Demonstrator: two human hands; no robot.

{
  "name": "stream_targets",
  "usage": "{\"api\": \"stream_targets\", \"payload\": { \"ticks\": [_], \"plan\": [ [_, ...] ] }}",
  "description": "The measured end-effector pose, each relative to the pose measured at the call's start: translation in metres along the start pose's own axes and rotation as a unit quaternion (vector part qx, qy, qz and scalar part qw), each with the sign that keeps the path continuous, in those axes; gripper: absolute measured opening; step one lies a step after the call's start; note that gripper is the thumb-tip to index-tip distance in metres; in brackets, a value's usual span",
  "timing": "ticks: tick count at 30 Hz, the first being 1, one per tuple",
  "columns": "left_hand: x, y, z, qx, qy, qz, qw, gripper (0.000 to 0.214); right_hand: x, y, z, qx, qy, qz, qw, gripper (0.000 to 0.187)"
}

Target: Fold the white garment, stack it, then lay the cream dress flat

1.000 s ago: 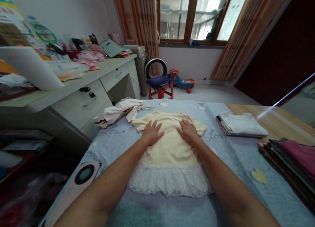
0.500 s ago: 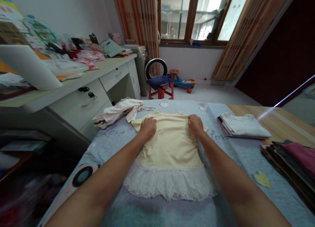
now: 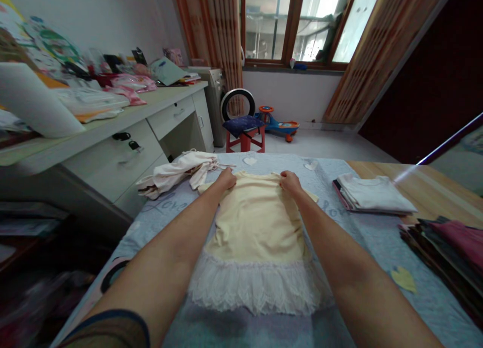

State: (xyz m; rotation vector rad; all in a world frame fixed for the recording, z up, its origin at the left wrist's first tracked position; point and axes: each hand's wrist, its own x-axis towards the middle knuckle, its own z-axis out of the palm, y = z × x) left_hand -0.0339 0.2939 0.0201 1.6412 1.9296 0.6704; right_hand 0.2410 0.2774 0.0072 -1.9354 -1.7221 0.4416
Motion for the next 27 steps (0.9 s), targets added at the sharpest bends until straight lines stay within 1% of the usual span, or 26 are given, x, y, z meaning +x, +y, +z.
{"api": "stream_targets", "payload": {
  "ticks": [4, 6, 9, 12, 13, 15, 16, 18, 20, 23, 25, 27],
  "plan": [
    [0.000, -0.001, 0.002, 0.022, 0.013, 0.003, 1.000, 0.021, 0.003, 0.003, 0.003, 0.025, 0.019, -0.006, 0.999, 0.031],
    [-0.003, -0.003, 0.004, 0.024, 0.028, 0.004, 0.999, 0.017, 0.001, 0.004, 0.005, 0.035, 0.027, -0.007, 0.999, 0.034],
    [-0.011, -0.002, 0.010, 0.025, 0.062, 0.005, 0.998, 0.023, -0.006, 0.004, 0.009, 0.043, 0.031, -0.009, 0.999, 0.044],
    [-0.026, 0.002, 0.020, 0.029, 0.097, 0.019, 0.995, 0.037, -0.018, -0.001, 0.015, 0.026, 0.030, -0.035, 0.999, 0.054],
    [-0.033, 0.004, 0.025, 0.034, 0.103, 0.034, 0.994, 0.043, -0.023, -0.004, 0.017, 0.006, 0.028, -0.051, 0.998, 0.057],
    [-0.049, 0.008, 0.034, 0.086, 0.106, 0.112, 0.984, 0.050, -0.033, -0.011, 0.021, -0.050, 0.023, -0.075, 0.996, 0.059],
    [-0.058, 0.009, 0.039, 0.117, 0.096, 0.151, 0.977, 0.051, -0.039, -0.015, 0.022, -0.079, 0.019, -0.079, 0.994, 0.059],
    [-0.074, 0.011, 0.049, 0.178, 0.034, 0.223, 0.958, 0.045, -0.050, -0.023, 0.026, -0.125, 0.006, -0.106, 0.986, 0.051],
    [-0.087, 0.013, 0.055, 0.217, -0.025, 0.258, 0.941, 0.044, -0.059, -0.029, 0.029, -0.149, -0.020, -0.136, 0.979, 0.042],
    [-0.095, 0.014, 0.059, 0.243, -0.069, 0.258, 0.932, 0.048, -0.068, -0.034, 0.031, -0.162, -0.067, -0.166, 0.971, 0.042],
    [-0.095, 0.014, 0.057, 0.254, -0.080, 0.245, 0.932, 0.052, -0.069, -0.034, 0.031, -0.177, -0.084, -0.154, 0.968, 0.048],
    [-0.093, 0.016, 0.053, 0.265, -0.085, 0.237, 0.931, 0.057, -0.069, -0.033, 0.030, -0.197, -0.086, -0.122, 0.969, 0.055]
  ]
}}
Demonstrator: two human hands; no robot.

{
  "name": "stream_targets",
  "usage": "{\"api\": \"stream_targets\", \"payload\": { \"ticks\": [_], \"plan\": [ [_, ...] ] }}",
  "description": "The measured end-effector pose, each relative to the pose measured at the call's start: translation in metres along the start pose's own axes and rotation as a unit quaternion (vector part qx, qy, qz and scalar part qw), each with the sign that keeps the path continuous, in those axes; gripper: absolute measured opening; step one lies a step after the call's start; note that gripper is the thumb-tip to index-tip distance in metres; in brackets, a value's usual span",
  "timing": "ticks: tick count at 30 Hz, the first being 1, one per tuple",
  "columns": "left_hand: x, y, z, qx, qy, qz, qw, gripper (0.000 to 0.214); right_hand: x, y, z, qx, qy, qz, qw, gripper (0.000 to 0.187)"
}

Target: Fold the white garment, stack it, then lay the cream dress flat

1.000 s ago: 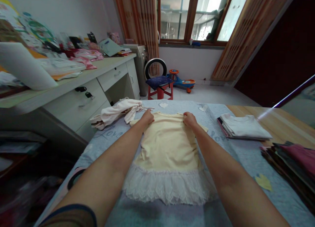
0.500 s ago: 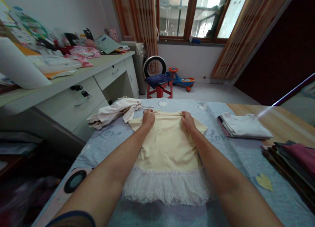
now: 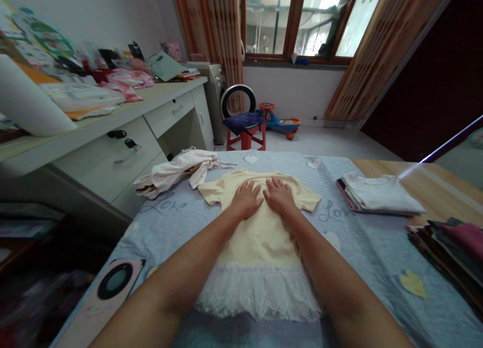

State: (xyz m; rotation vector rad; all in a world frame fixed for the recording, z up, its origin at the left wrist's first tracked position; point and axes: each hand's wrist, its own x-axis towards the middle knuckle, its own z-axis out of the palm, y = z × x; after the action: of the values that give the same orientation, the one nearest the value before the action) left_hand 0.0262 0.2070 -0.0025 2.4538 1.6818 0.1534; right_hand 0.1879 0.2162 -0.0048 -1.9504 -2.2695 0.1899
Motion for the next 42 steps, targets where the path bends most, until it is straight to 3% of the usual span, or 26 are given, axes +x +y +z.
{"api": "stream_targets", "payload": {
  "ticks": [4, 7, 11, 15, 22, 29, 34, 38, 42],
  "plan": [
    [0.011, 0.001, -0.010, 0.001, 0.025, -0.010, 1.000, 0.053, 0.001, 0.002, 0.000, -0.015, 0.013, 0.052, 0.998, 0.066],
    [0.021, 0.004, -0.012, -0.006, 0.064, -0.064, 0.996, 0.044, 0.002, 0.003, 0.000, -0.011, 0.027, 0.061, 0.998, 0.068],
    [0.029, 0.006, -0.008, 0.009, 0.098, -0.110, 0.989, 0.038, 0.003, 0.007, 0.002, -0.001, 0.044, 0.056, 0.998, 0.059],
    [0.028, 0.002, -0.002, 0.006, 0.117, -0.091, 0.989, 0.041, 0.004, 0.014, 0.005, 0.008, 0.059, 0.037, 0.998, 0.049],
    [0.031, -0.005, 0.009, 0.000, 0.102, -0.073, 0.992, 0.054, 0.008, 0.018, 0.005, 0.035, 0.034, -0.070, 0.996, 0.043],
    [0.034, -0.012, 0.016, -0.007, 0.074, -0.072, 0.995, 0.066, 0.012, 0.021, -0.002, -0.030, 0.019, 0.022, 0.999, 0.057],
    [0.032, -0.026, 0.007, -0.017, 0.052, -0.119, 0.991, 0.072, 0.015, 0.028, 0.002, -0.027, 0.025, 0.063, 0.997, 0.070],
    [0.031, -0.038, -0.002, -0.016, 0.044, -0.140, 0.989, 0.061, 0.019, 0.034, 0.005, -0.012, 0.045, 0.076, 0.996, 0.064],
    [0.031, -0.040, -0.004, -0.001, 0.044, -0.146, 0.988, 0.060, 0.021, 0.033, 0.005, 0.018, 0.078, 0.027, 0.996, 0.052]
  ]
}}
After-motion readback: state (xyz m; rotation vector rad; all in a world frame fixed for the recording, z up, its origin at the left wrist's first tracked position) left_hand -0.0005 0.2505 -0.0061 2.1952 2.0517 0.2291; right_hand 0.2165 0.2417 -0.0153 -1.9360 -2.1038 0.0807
